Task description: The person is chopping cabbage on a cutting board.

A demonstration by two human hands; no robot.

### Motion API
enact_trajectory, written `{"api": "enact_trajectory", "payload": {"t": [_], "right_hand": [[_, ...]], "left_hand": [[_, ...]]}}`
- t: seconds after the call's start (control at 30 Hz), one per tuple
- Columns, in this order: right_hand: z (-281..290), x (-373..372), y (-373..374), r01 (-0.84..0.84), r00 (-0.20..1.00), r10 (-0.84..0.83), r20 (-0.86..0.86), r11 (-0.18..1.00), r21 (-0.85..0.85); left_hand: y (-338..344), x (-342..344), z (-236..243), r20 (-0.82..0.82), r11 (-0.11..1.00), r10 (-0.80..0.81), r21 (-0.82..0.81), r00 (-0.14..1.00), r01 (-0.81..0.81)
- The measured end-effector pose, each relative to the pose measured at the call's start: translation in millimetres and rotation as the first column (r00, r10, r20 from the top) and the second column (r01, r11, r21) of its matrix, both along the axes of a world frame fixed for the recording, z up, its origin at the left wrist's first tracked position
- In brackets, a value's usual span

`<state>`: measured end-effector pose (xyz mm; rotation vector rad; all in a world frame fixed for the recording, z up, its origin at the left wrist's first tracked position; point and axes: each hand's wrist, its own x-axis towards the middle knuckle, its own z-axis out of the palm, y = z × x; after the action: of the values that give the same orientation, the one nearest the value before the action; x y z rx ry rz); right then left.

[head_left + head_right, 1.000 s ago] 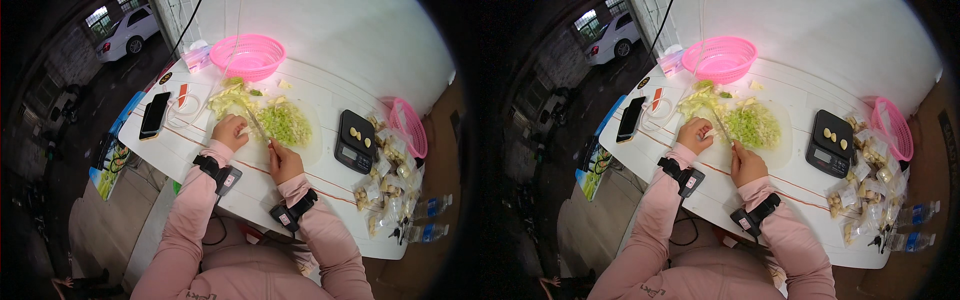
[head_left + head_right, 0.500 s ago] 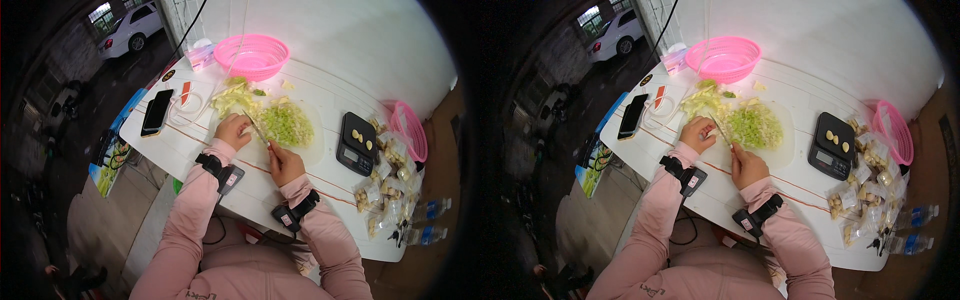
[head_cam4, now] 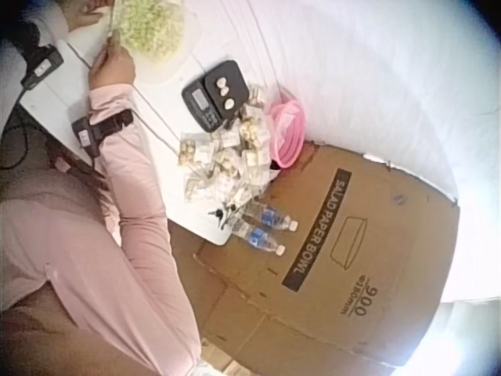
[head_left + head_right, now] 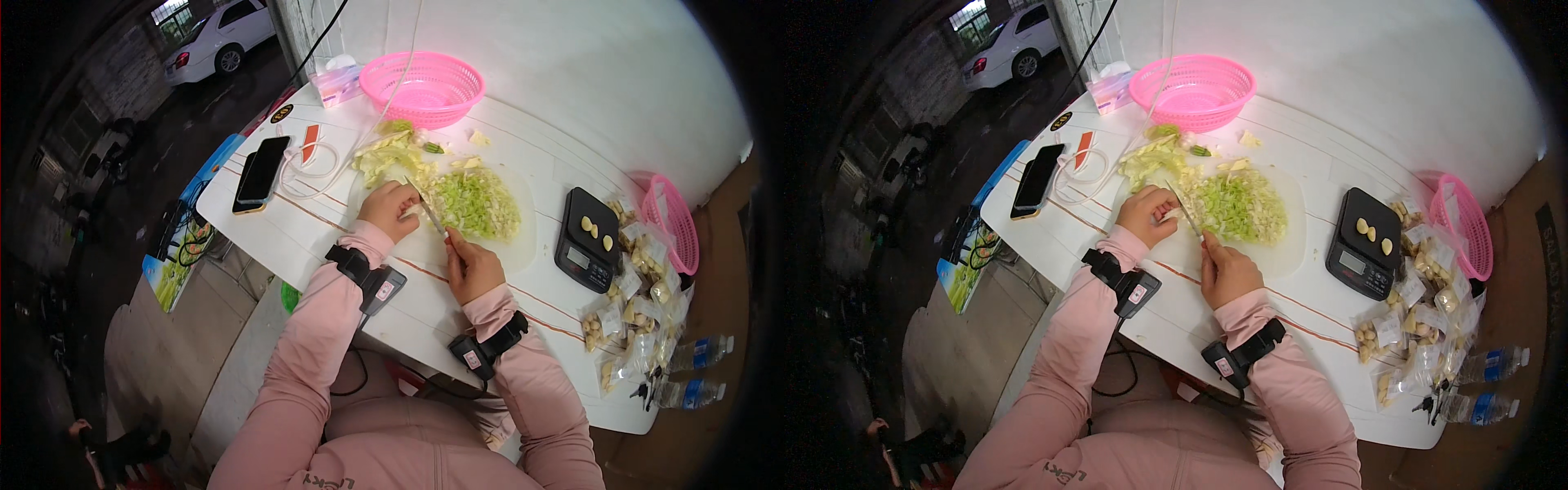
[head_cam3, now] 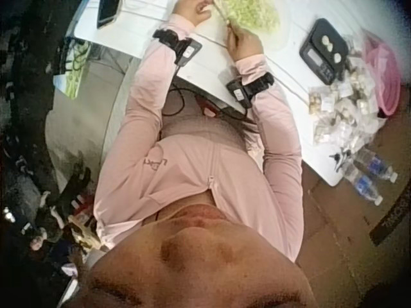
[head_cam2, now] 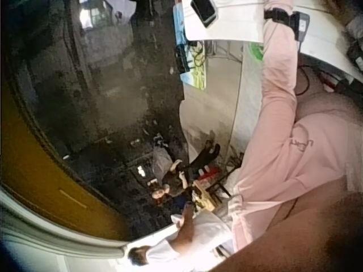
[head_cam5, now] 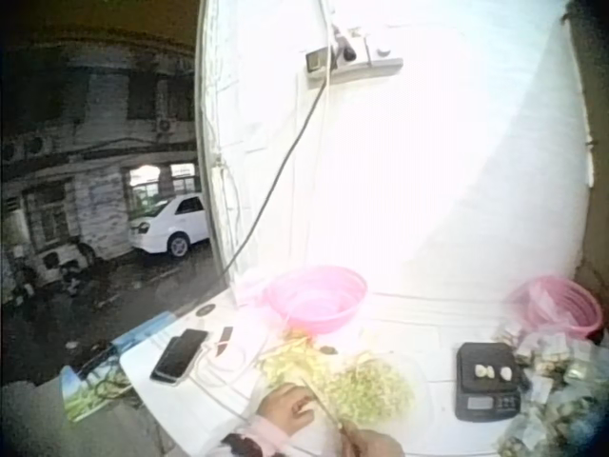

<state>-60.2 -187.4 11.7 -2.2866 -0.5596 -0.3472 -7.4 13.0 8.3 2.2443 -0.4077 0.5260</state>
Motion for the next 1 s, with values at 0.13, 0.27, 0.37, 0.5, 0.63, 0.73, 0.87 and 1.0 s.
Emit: {"api": "enact_trajectory", "payload": {"t": [0.13,0.27,0.37,0.5,0.63,0.73,0.87,1.0], "right_hand": [[13,-2,5,0.016,0.998,-0.022,-0.065,0.995,-0.096],[22,-5,12,0.057,0.984,-0.106,-0.144,0.949,-0.31],[20,-5,14,0.082,0.981,-0.138,-0.139,0.934,-0.347],[14,-2,11,0.089,0.983,-0.131,-0.125,0.95,-0.299],[15,-4,12,0.085,0.982,-0.131,-0.132,0.948,-0.308],[14,-6,11,0.123,0.983,-0.156,-0.1,0.953,-0.278],[-1,-2,4,0.109,0.99,-0.117,-0.076,0.989,-0.102],[7,-5,3,0.075,0.996,-0.075,-0.043,0.997,0.019]], "left_hand": [[0,-2,1,-0.013,1.0,0.01,0.015,1.0,-0.01],[0,-2,1,0.004,0.999,0.028,0.027,1.0,-0.028],[0,-2,2,0.0,0.999,0.032,0.024,0.999,-0.032],[0,-2,3,-0.013,0.999,0.05,-0.008,0.999,-0.05],[1,2,-1,-0.048,0.994,0.096,-0.04,0.994,-0.098],[0,2,-2,-0.116,0.983,0.106,-0.135,0.988,-0.122],[-1,0,-1,0.012,0.996,0.051,-0.077,0.999,-0.05],[-1,-1,1,0.036,0.997,0.029,-0.065,0.999,-0.027]]}}
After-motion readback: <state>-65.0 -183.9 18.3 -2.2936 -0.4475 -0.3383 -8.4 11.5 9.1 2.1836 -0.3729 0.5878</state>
